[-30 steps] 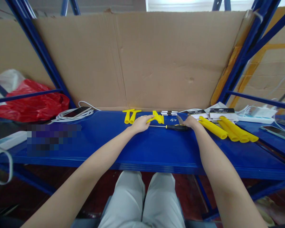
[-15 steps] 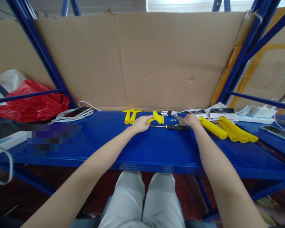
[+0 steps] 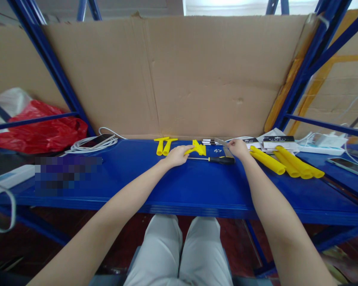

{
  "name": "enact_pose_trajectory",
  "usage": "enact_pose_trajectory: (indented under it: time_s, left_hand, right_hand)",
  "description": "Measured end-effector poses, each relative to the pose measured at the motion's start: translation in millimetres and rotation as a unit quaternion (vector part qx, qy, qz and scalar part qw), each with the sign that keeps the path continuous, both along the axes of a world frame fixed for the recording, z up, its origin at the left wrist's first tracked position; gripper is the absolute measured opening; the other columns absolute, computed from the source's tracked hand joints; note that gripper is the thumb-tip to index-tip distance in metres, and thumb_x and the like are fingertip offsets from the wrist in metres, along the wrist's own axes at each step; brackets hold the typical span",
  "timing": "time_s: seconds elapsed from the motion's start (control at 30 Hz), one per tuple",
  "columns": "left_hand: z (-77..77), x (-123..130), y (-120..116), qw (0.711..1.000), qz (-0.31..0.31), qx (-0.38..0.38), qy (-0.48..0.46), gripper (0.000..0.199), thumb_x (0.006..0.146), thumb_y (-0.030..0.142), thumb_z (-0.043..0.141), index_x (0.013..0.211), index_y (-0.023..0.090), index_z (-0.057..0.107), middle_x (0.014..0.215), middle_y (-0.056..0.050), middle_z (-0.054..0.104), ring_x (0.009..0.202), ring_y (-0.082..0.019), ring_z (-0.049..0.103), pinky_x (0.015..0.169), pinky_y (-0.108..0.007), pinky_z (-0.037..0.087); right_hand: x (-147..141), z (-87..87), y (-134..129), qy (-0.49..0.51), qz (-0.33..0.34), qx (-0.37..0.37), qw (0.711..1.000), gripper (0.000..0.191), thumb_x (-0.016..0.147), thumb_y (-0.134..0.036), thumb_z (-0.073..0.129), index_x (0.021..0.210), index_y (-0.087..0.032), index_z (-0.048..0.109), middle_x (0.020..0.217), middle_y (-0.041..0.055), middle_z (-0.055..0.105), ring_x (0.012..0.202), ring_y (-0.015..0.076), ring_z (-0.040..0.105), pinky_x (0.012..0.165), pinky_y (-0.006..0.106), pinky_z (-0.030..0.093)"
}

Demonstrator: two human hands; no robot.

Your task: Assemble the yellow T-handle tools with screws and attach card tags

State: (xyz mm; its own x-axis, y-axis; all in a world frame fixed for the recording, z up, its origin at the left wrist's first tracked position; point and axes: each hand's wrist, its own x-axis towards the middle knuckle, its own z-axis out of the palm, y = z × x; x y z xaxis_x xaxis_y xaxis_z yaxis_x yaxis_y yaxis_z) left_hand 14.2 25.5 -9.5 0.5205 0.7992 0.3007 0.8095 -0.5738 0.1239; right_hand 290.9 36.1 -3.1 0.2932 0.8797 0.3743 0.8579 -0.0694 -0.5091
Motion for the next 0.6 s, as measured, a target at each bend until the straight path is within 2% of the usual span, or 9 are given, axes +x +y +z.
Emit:
enact_pose_trajectory:
  time_s: [0.1, 0.2, 0.3, 0.43, 0.6]
  left_hand:
    - [0.9, -0.2, -0.9, 1.0, -0.003, -0.001, -0.003, 0.051, 0.086, 0.015, 0.05, 0.136, 0.027, 0.049, 0.133, -0.005, 0.058, 0.122, -0.022, 0.054, 0.101, -0.037, 0.046]
    - [1.5, -0.4, -2.0, 1.0, -0.006, -0.001, -0.007, 0.05, 0.086, 0.014, 0.049, 0.134, 0.027, 0.051, 0.133, -0.005, 0.058, 0.122, -0.022, 0.054, 0.101, -0.037, 0.045]
    - [1.6, -0.2, -2.7, 1.0, -0.007, 0.001, -0.01, 0.051, 0.086, 0.013, 0.048, 0.135, 0.026, 0.05, 0.133, -0.005, 0.058, 0.121, -0.022, 0.054, 0.101, -0.037, 0.045]
    - [1.6, 0.1, -3.4, 1.0, -0.005, 0.007, -0.009, 0.052, 0.086, 0.013, 0.047, 0.137, 0.025, 0.048, 0.133, -0.006, 0.058, 0.12, -0.022, 0.055, 0.1, -0.037, 0.046]
    - [1.5, 0.1, -4.3, 1.0, -0.005, 0.015, -0.011, 0.053, 0.086, 0.013, 0.047, 0.138, 0.022, 0.046, 0.133, -0.008, 0.058, 0.119, -0.022, 0.055, 0.1, -0.036, 0.046]
  right_hand:
    - [-10.6, -1.8, -1.7, 0.094, 0.095, 0.028, 0.991, 0.014, 0.073, -0.03, 0.06, 0.067, -0.018, 0.063, 0.061, 0.0037, 0.063, 0.066, 0.0183, 0.06, 0.063, 0.028, 0.046]
    - [-25.1, -2.0, -5.6, 0.193, 0.198, 0.014, 0.961, 0.025, 0.068, -0.043, 0.065, 0.067, -0.019, 0.059, 0.054, -0.0005, 0.055, 0.054, 0.0129, 0.051, 0.054, 0.025, 0.042]
    - [-38.0, -0.4, -9.2, 0.238, 0.271, -0.007, 0.933, 0.037, 0.061, -0.053, 0.07, 0.067, -0.018, 0.057, 0.055, -0.0016, 0.053, 0.051, 0.0098, 0.046, 0.05, 0.023, 0.037]
    - [-46.8, 1.3, -12.1, 0.248, 0.311, -0.026, 0.917, 0.041, 0.057, -0.055, 0.072, 0.07, -0.018, 0.059, 0.056, -0.0012, 0.054, 0.053, 0.0094, 0.047, 0.048, 0.022, 0.034]
    - [-48.9, 2.0, -15.6, 0.254, 0.305, -0.05, 0.916, 0.033, 0.059, -0.046, 0.072, 0.069, -0.018, 0.06, 0.055, -0.0012, 0.057, 0.051, 0.0088, 0.048, 0.046, 0.02, 0.033]
